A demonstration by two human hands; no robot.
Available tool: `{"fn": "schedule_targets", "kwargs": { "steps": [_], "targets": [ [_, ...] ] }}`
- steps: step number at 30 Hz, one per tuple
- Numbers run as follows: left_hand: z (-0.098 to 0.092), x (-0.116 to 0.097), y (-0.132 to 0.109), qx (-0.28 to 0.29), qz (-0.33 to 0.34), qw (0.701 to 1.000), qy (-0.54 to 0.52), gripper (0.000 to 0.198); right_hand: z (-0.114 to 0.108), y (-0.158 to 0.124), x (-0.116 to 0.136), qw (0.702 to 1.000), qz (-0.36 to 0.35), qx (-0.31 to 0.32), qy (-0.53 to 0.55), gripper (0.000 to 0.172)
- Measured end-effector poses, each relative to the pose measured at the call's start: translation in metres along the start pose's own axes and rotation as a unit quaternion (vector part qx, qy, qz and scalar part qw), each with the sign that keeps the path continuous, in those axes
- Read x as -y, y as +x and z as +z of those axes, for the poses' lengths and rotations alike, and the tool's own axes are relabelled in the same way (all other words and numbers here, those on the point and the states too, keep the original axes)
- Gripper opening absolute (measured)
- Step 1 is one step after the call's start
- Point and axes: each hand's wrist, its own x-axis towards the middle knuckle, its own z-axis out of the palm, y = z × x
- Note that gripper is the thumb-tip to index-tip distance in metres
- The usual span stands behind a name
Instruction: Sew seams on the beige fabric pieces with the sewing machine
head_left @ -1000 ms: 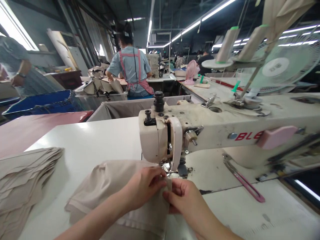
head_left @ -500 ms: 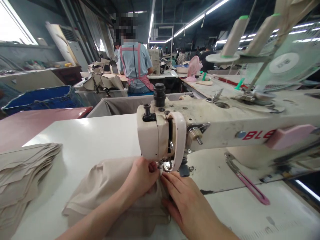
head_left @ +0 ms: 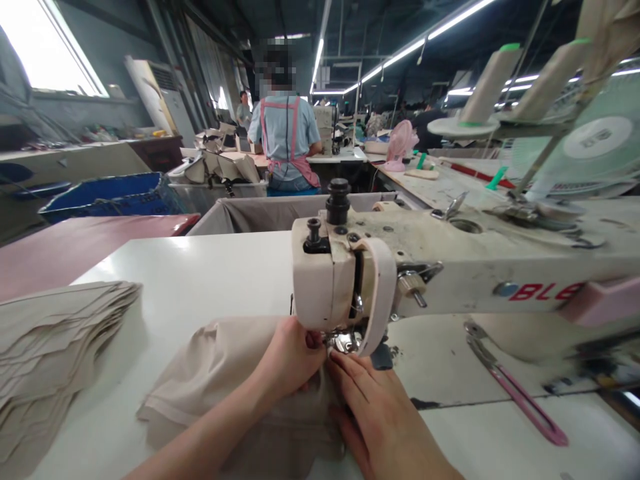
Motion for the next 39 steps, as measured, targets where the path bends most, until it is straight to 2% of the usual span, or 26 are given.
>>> {"fn": "schedule_targets", "kwargs": {
  "steps": [4, 8, 13, 15, 16, 17, 19, 21, 22, 25, 29, 31, 35, 39],
  "targets": [
    [-0.001, 0.000, 0.000, 0.008, -0.006, 1.000, 0.000, 0.009, 0.004, 0.003, 0.000, 0.999, -0.035, -0.036, -0.004, 0.030],
    [-0.005, -0.002, 0.005, -0.004, -0.001, 1.000, 0.015, 0.019, 0.008, 0.001, -0.003, 0.998, -0.056, -0.029, -0.024, 0.031],
    [-0.008, 0.004, 0.008, -0.082, 0.021, 0.995, 0.052, 0.022, 0.010, -0.005, -0.008, 0.997, -0.063, 0.000, -0.045, 0.035],
    [-0.009, 0.009, -0.003, -0.129, 0.044, 0.988, 0.076, 0.018, 0.008, -0.006, -0.007, 0.999, -0.050, -0.003, -0.013, 0.034],
    [-0.009, 0.012, -0.011, -0.132, 0.072, 0.984, 0.093, 0.012, 0.006, -0.006, -0.006, 0.999, -0.038, -0.001, 0.015, 0.033],
    [-0.008, 0.014, -0.021, -0.114, 0.113, 0.980, 0.116, 0.008, 0.004, -0.006, -0.004, 0.999, -0.020, 0.001, 0.047, 0.031],
    [-0.007, 0.018, -0.040, -0.033, 0.199, 0.964, 0.174, 0.021, -0.003, -0.006, 0.000, 0.994, 0.024, 0.014, 0.104, 0.025],
    [-0.005, 0.021, -0.055, 0.033, 0.256, 0.939, 0.227, 0.016, -0.010, -0.007, 0.004, 0.987, 0.065, 0.034, 0.140, 0.019],
    [-0.004, 0.022, -0.059, 0.042, 0.270, 0.931, 0.241, 0.013, -0.014, -0.008, 0.006, 0.985, 0.072, 0.041, 0.152, 0.018],
    [-0.003, 0.023, -0.062, 0.021, 0.287, 0.934, 0.213, 0.028, -0.020, -0.012, 0.010, 0.987, 0.051, 0.035, 0.148, 0.024],
    [-0.002, 0.025, -0.060, -0.018, 0.249, 0.954, 0.163, 0.029, -0.017, -0.019, 0.014, 0.996, -0.008, 0.022, 0.085, 0.036],
    [-0.001, 0.026, -0.061, -0.013, 0.268, 0.943, 0.199, 0.021, -0.014, -0.020, 0.015, 0.997, -0.033, 0.025, 0.062, 0.039],
    [0.003, 0.023, -0.062, 0.022, 0.336, 0.909, 0.245, 0.024, -0.012, -0.019, 0.013, 0.996, -0.050, 0.040, 0.065, 0.045],
    [0.007, 0.019, -0.061, -0.004, 0.350, 0.892, 0.285, 0.024, -0.012, -0.018, 0.007, 0.994, -0.075, 0.049, 0.066, 0.044]
  ]
}}
